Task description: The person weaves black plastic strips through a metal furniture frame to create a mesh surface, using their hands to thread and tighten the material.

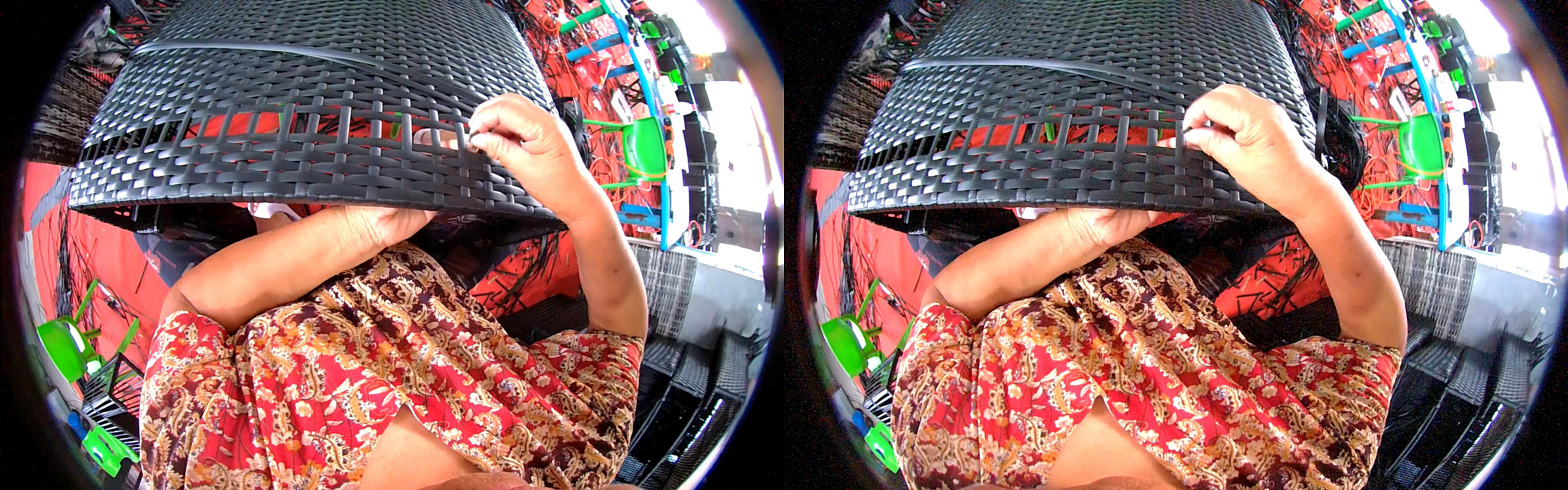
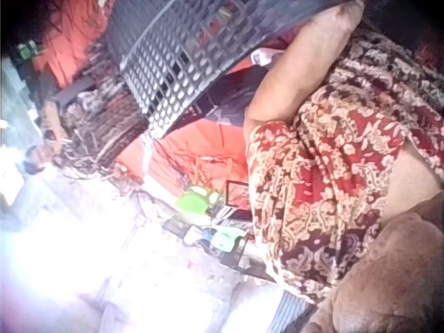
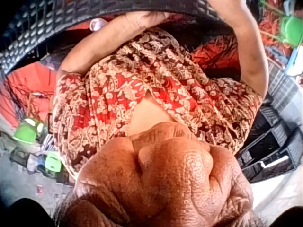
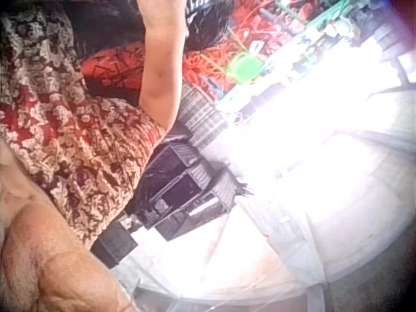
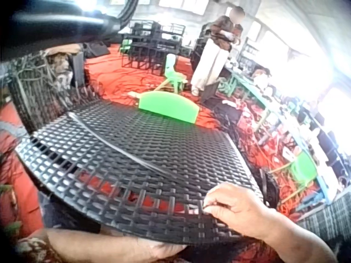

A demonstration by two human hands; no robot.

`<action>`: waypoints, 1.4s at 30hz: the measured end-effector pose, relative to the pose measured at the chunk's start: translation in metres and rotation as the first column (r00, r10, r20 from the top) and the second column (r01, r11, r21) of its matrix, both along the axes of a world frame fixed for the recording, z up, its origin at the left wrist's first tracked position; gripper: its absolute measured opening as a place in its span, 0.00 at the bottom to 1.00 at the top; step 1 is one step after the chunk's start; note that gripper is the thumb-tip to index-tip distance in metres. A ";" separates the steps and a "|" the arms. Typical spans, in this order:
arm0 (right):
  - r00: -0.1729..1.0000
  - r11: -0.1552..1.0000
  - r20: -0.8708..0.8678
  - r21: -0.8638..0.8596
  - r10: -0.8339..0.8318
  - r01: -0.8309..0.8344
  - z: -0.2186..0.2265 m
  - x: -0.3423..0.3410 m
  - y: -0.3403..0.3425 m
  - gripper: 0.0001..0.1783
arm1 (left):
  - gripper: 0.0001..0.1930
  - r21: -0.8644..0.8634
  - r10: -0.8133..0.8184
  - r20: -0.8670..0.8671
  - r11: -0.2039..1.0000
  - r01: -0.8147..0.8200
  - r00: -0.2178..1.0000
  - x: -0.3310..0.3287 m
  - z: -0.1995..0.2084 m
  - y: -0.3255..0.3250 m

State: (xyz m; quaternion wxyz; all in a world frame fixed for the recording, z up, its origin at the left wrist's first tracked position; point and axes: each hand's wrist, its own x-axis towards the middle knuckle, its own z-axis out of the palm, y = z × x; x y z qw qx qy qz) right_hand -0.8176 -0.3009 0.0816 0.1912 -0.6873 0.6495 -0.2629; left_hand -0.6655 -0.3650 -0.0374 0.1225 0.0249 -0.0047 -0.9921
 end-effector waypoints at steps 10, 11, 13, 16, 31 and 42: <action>0.826 0.916 0.520 0.402 -0.217 -0.013 -0.004 -0.020 -0.011 0.09 | 0.14 0.016 0.068 0.101 0.997 -0.070 0.993 0.011 0.008 -0.001; 0.862 0.900 0.454 0.436 -0.226 0.006 -0.001 -0.021 -0.009 0.08 | 0.14 0.028 0.065 0.114 0.997 -0.069 0.991 0.010 0.005 -0.001; 0.854 0.895 0.455 0.445 -0.253 0.027 0.003 -0.016 -0.005 0.07 | 0.15 0.068 0.052 0.104 0.996 -0.059 0.993 0.010 0.000 0.000; 0.874 0.890 0.383 0.442 -0.300 0.112 0.008 -0.012 0.002 0.06 | 0.18 0.094 0.036 0.070 0.995 -0.042 0.997 0.012 -0.002 0.000; 0.971 0.870 0.187 0.492 -0.146 0.036 0.010 -0.019 -0.005 0.08 | 0.14 0.025 0.075 0.141 0.997 -0.079 0.987 0.002 -0.008 -0.017; 0.986 0.981 -0.040 0.115 0.161 -0.155 -0.006 0.007 -0.020 0.10 | 0.14 0.071 0.088 0.051 0.993 -0.091 0.995 0.019 -0.024 -0.018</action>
